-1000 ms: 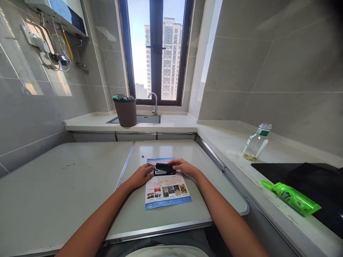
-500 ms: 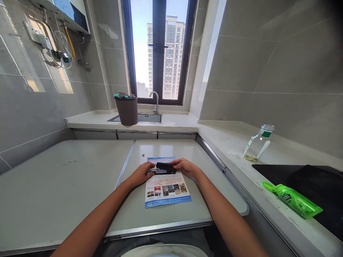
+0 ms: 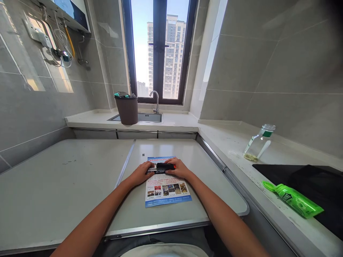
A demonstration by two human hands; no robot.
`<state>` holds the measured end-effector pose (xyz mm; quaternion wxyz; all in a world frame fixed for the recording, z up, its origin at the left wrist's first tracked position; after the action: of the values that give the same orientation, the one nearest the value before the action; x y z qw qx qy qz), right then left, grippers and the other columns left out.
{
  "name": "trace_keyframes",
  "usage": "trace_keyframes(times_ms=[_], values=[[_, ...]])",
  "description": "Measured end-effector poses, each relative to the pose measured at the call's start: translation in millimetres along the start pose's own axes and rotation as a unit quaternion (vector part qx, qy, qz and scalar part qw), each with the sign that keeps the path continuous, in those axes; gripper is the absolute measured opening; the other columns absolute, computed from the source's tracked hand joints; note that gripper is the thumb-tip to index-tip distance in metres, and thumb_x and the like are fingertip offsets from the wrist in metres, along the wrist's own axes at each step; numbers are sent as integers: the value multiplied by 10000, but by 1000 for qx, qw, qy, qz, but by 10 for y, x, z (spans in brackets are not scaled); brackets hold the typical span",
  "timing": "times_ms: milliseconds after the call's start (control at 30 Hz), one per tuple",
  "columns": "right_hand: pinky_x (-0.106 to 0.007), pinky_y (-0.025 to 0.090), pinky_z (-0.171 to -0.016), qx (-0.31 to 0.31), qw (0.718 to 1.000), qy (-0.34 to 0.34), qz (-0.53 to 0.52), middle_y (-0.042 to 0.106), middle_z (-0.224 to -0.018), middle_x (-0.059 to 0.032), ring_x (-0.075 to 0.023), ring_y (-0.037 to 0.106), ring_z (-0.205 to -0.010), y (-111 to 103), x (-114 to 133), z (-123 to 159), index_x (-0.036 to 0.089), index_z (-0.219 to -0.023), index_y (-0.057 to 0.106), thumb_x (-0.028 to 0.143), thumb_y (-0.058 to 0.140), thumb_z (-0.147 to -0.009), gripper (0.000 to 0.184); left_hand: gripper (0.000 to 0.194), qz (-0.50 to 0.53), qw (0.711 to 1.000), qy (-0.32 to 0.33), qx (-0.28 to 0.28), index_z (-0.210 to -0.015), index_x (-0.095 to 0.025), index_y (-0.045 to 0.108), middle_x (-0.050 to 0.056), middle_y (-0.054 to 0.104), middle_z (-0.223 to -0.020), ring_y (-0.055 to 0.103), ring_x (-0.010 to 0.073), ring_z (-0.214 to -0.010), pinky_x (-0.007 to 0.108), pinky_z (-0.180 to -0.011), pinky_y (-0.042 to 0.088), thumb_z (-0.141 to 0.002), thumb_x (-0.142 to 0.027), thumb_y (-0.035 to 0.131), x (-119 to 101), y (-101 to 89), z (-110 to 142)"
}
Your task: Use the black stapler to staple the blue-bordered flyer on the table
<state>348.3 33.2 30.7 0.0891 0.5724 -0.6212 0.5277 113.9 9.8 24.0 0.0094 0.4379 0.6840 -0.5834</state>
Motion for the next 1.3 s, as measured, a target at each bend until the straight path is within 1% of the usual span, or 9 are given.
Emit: trace_keyframes(times_ms=[100, 200, 367, 500, 600, 867, 1033, 1200, 1300], values=[[-418, 522, -961, -37, 999, -2, -21, 780, -1081, -65, -271, 709, -1021, -44, 26, 14, 229, -1032, 804, 334, 871, -705, 350, 297, 32, 999, -20, -7, -1157, -211, 624, 92, 679, -1168, 644, 277, -1039, 410, -924, 492, -882, -316, 666, -11, -40, 21], [-418, 546, -936, -79, 996, -10, -25, 785, -1065, -66, -264, 728, -985, -108, 78, 16, 226, -1087, 787, 314, 847, -746, 358, 437, 95, 993, -47, -47, -1267, -231, 597, 96, 678, -1261, 652, 301, -1130, 428, -971, 500, -863, -358, 705, 10, -103, 34], [-444, 560, -962, -136, 982, -128, 38, 766, -1151, -74, -257, 691, -1068, -186, 337, 39, 248, -1130, 752, 210, 776, -822, 311, 487, 226, 964, -80, -119, -1218, -206, 581, 124, 697, -1232, 659, 299, -1188, 463, -1054, 493, -829, -436, 763, 124, -143, -19], [-470, 567, -976, -118, 952, -242, 146, 723, -1262, -86, -256, 634, -1154, -121, 536, 92, 253, -1258, 683, 55, 603, -863, 448, 473, 338, 930, -98, -104, -1161, -194, 585, 128, 704, -1198, 703, 278, -1098, 459, -1017, 526, -835, -490, 759, 210, -80, -69], [-481, 561, -994, -111, 931, -278, 208, 698, -1309, -94, -266, 602, -1199, -64, 589, 119, 237, -1339, 624, -9, 542, -823, 578, 465, 374, 918, -104, -81, -1128, -182, 611, 130, 711, -1168, 712, 274, -1051, 437, -954, 553, -821, -488, 779, 224, -40, -67], [-488, 544, -992, -93, 902, -298, 297, 683, -1343, -106, -278, 594, -1226, 32, 578, 134, 205, -1340, 613, -4, 510, -826, 564, 428, 385, 915, -102, -62, -1096, -167, 647, 96, 720, -1054, 702, 226, -944, 375, -874, 555, -806, -442, 801, 176, -10, -56], [-464, 544, -986, -95, 882, -321, 330, 679, -1354, -116, -267, 595, -1254, 84, 641, 158, 182, -1361, 609, 6, 464, -891, 522, 425, 399, 908, -108, -66, -1089, -163, 658, 113, 726, -1086, 694, 247, -1018, 363, -881, 545, -787, -415, 818, 126, -37, -51], [-457, 556, -987, -62, 862, -349, 362, 680, -1364, -111, -263, 614, -1267, 182, 711, 178, 191, -1344, 634, 41, 434, -991, 433, 470, 475, 866, -139, -67, -1138, -174, 644, 87, 741, -1036, 711, 221, -949, 376, -920, 535, -771, -384, 850, 83, -81, -3], [-470, 555, -1008, -47, 869, -340, 357, 677, -1370, -115, -260, 616, -1279, 219, 699, 170, 203, -1343, 641, 74, 427, -1026, 405, 470, 521, 836, -167, -49, -1118, -174, 666, 90, 750, -1029, 716, 221, -947, 371, -923, 534, -737, -342, 884, 75, -83, 22]])
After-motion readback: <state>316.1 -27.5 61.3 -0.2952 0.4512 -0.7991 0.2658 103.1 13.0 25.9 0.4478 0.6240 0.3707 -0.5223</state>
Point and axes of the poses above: each hand's wrist, its own z-axis away from the middle knuckle, its own y-axis out of the palm, x = y × z, the point moved 5 cm from there along -z, towards the middle knuckle
